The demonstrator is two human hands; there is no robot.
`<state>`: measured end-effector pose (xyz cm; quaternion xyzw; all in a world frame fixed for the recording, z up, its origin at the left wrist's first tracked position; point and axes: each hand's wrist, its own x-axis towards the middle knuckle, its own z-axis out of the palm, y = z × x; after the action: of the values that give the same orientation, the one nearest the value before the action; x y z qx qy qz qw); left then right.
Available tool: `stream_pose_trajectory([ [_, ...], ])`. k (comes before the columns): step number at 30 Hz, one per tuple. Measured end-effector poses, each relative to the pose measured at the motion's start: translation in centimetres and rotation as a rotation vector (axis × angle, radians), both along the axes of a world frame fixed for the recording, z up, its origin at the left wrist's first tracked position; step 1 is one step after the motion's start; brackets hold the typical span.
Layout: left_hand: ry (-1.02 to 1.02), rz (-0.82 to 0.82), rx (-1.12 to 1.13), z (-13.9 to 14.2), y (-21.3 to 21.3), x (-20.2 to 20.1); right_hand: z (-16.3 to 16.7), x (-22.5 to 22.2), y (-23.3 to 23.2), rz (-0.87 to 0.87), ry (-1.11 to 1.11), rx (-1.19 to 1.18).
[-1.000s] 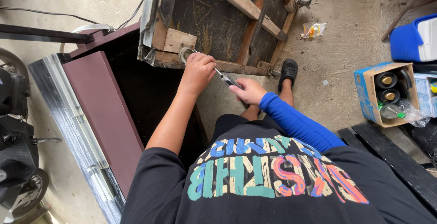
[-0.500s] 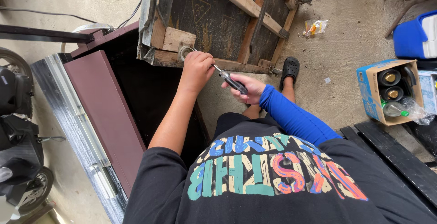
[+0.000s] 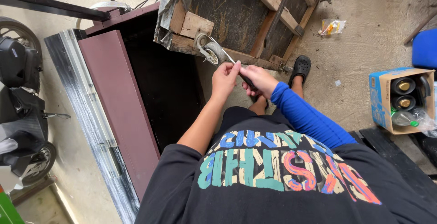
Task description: The person uses a screwdriver to remove and reinstall caster wheels on a wooden cart. They work on multiple wheels, removing each one, briefly inspecting it, and then reattaching it to the cart frame.
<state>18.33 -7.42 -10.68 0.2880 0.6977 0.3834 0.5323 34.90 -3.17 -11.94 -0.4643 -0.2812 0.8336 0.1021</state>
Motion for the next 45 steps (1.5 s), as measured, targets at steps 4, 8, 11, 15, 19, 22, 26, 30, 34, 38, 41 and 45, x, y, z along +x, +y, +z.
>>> stream_pose_trajectory([
  [4, -0.137, 0.101, 0.085, -4.2, 0.9, -0.1, -1.1, 2.2, 0.9, -0.141, 0.329, -0.462],
  [8, -0.135, 0.193, 0.108, -5.3, 0.0, 0.9, -2.6, 2.7, -0.9, -0.115, 0.631, -0.542],
  [11, -0.409, 0.241, 0.098, -4.2, -0.2, 1.2, -2.8, 2.4, -1.4, -0.158, 0.586, -0.441],
  [15, -0.726, 0.317, -0.127, -2.1, 0.0, 1.8, -1.1, 1.6, -1.8, 0.120, -0.448, 0.930],
  [19, -0.520, 0.318, -0.145, -2.4, 0.4, 3.7, 1.1, 1.1, -2.7, 0.155, -0.636, 1.224],
  [22, -0.562, 0.366, -0.120, -3.8, 0.5, 3.7, 1.0, 1.6, -2.5, 0.091, -0.385, 1.133],
  [26, -0.482, 0.337, -0.097, -4.0, 0.1, 3.1, -0.7, 3.5, -1.2, -0.089, 0.120, -0.183],
  [30, -0.606, 0.328, -0.110, -1.6, 0.4, 3.5, -1.1, 4.2, -1.1, -0.067, 0.136, -0.087],
  [34, -0.565, 0.258, -0.158, 0.6, 0.9, 3.5, 1.4, 3.8, -1.8, 0.058, -0.296, 0.694],
  [38, -0.225, 0.209, -0.169, 0.6, 0.5, 2.7, 4.3, 2.8, -2.3, 0.132, -0.561, 1.334],
  [41, -0.254, 0.232, -0.038, -0.6, 0.0, 2.5, 4.7, 2.4, -1.8, 0.145, -0.443, 1.194],
  [45, -0.341, 0.313, -0.043, -1.9, -0.1, 3.3, 2.6, 2.6, -0.8, 0.072, 0.108, 0.014],
])
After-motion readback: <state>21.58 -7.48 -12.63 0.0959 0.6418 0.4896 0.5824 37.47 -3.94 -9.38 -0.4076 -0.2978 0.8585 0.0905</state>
